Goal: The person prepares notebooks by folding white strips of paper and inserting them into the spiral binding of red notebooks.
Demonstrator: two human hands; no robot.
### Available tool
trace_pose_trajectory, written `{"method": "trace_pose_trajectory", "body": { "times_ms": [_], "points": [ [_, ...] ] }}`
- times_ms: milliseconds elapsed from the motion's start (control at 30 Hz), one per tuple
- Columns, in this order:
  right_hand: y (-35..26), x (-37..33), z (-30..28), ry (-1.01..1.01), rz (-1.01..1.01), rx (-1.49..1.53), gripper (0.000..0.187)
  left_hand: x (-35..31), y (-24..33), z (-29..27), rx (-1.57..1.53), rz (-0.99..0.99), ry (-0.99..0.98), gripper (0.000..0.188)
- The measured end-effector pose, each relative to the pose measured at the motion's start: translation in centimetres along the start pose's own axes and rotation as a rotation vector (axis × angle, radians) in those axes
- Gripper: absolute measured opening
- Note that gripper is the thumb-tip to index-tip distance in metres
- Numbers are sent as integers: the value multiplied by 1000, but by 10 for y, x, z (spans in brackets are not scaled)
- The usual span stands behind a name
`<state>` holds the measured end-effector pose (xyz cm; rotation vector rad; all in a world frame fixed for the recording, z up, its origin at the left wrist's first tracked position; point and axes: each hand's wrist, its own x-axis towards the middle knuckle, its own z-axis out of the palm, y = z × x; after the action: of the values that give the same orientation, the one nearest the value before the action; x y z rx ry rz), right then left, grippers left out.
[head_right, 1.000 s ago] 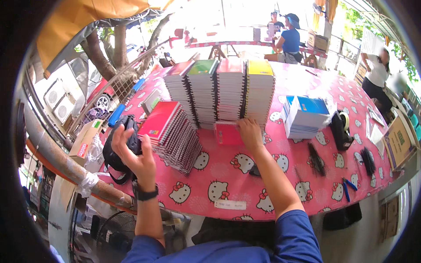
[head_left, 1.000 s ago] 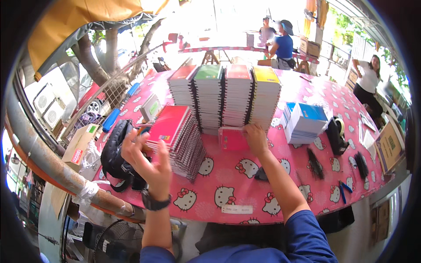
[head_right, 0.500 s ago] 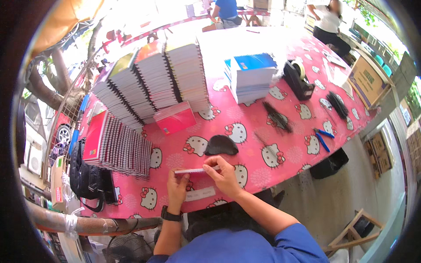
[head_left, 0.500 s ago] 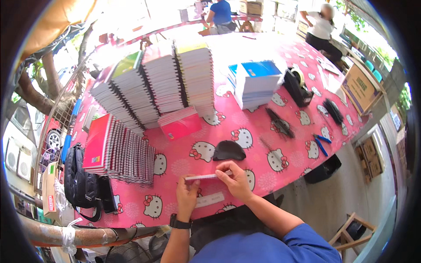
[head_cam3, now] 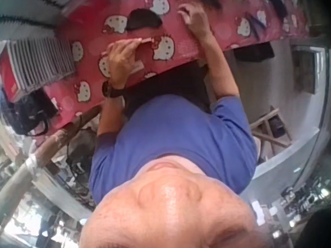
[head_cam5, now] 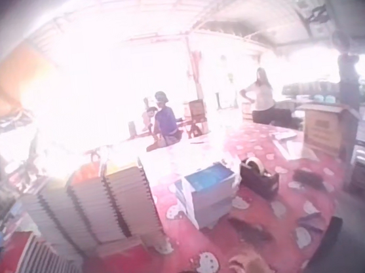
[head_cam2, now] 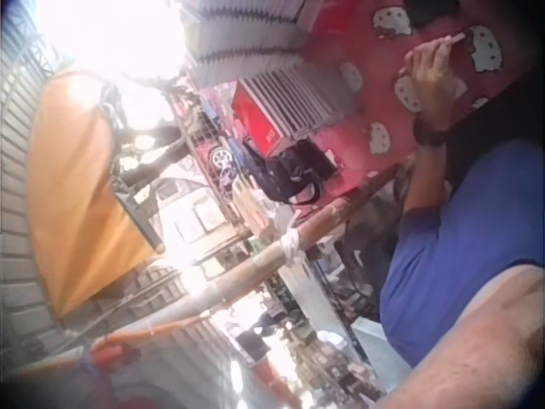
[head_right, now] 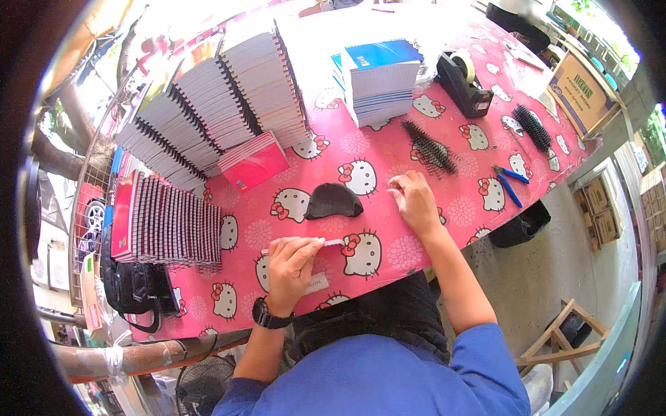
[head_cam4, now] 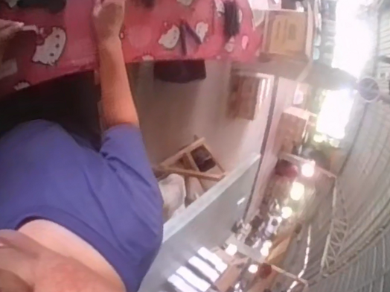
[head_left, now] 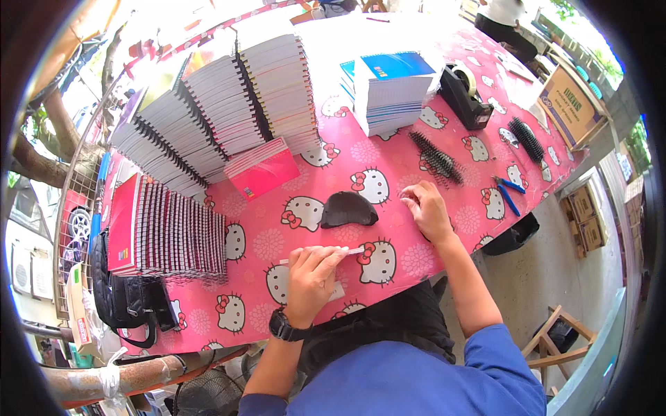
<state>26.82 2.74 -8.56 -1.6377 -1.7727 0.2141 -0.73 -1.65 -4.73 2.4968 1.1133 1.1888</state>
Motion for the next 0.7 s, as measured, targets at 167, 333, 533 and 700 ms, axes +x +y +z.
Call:
{"method": "trace_pose_trajectory", "body": {
  "times_ms": [167, 333, 533, 700],
  "points": [
    [-76, -13, -26, -217, -54, 488, 17, 3, -3, 3, 3, -6, 25, 18],
    [-80, -22, -24, -395, -125, 589, 20, 6, -4, 3, -32, -24, 21, 17],
    [-79, -21, -16, -320, -210, 586, 19, 8, -3, 3, -42, -39, 20, 16],
    [-68, -23, -13, -508, -179, 638, 26, 8, -2, 4, -55, -52, 27, 15]
  ]
}}
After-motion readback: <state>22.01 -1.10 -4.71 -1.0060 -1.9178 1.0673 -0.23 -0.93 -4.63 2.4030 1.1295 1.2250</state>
